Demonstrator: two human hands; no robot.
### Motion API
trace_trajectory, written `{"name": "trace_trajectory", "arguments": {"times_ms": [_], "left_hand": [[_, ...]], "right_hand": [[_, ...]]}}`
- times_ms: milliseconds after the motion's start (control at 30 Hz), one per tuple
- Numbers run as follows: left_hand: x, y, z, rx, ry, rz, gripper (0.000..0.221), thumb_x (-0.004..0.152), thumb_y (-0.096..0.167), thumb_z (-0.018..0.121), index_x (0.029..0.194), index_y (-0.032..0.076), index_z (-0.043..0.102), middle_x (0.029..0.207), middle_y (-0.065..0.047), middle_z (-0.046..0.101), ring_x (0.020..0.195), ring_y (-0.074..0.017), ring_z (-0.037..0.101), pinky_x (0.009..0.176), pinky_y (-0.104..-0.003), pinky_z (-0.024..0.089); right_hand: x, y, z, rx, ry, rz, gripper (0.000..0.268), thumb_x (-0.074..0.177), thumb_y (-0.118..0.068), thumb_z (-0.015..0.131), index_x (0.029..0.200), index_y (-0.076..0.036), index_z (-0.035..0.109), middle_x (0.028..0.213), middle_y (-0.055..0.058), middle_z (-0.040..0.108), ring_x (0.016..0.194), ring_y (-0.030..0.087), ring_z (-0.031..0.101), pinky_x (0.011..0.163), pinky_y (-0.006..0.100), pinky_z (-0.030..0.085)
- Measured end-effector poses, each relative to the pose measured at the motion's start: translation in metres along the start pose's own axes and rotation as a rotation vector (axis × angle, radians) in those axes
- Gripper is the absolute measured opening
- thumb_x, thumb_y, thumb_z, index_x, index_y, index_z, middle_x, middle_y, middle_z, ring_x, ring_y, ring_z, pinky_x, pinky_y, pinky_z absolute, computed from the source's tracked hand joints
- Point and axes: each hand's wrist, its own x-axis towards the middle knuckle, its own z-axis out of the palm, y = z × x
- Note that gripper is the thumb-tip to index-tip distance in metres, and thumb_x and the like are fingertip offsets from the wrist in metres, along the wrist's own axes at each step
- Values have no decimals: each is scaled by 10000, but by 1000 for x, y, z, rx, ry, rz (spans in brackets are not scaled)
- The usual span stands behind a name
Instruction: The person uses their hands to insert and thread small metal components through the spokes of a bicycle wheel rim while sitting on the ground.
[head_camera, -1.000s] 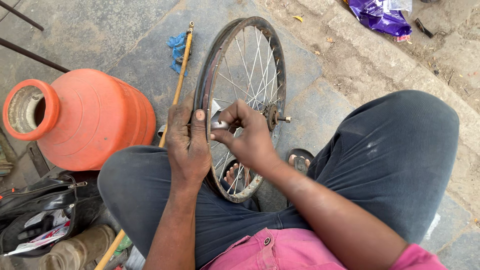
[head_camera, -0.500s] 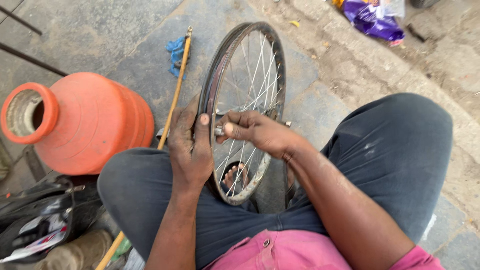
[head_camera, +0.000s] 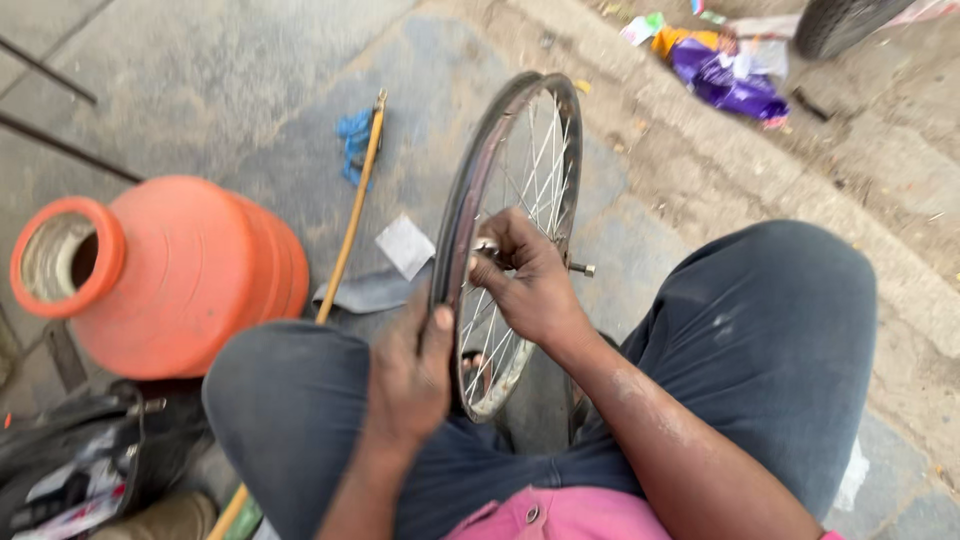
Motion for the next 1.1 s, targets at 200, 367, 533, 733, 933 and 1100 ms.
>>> {"name": "trace_trajectory", "arguments": {"times_ms": [200,367,533,733,933,1100], "left_hand": [[18,17,17,-21,164,-239,300,1064,243,543,1214,50,716,934,-37,740,842,-115,691,748,-309,552],[31,19,17,-67,99,-416,306,1046,264,559,1202,46,706,811,-64,685,694,-95,568,639,-287,479],[30,13,16,-169,116,-355,319,1035,258,543,1256,47,631,884,-19,706,766,-30,646,649,-237,523],[34,6,7,-196,99,-418,351,1057,277,524,1314,58,621,755,19,533,588,-42,448,482,-248,369],[36,-10,-6,-276,192,-464,360,1043,266,497,1315,72,628,673,50,509,445,-16,389,368,-228,332],[35,-17,-6,-375,197,-399,344,1071,249,516,1320,50,642,692,54,515,484,4,407,390,-209,345]], "right_hand": [[9,-24,-13,260,-25,181,222,1041,-302,491,1095,-102,570,858,-8,606,785,69,580,765,282,530],[12,-6,-8,532,-19,208,297,1071,-378,554,1061,-81,556,925,20,608,829,119,568,822,323,510],[1,4,0,260,96,38,274,1089,-347,564,969,-107,507,902,16,597,897,109,626,946,342,607],[23,-5,-5,246,158,198,264,1018,-339,580,982,-78,598,941,36,700,914,118,658,835,338,569],[-16,-17,31,-155,106,-123,300,959,-240,748,1145,-23,658,1028,95,747,996,170,712,938,354,577],[-7,-15,37,-121,61,26,414,906,-224,756,1245,-16,643,1121,107,764,1077,167,729,955,338,579]]}}
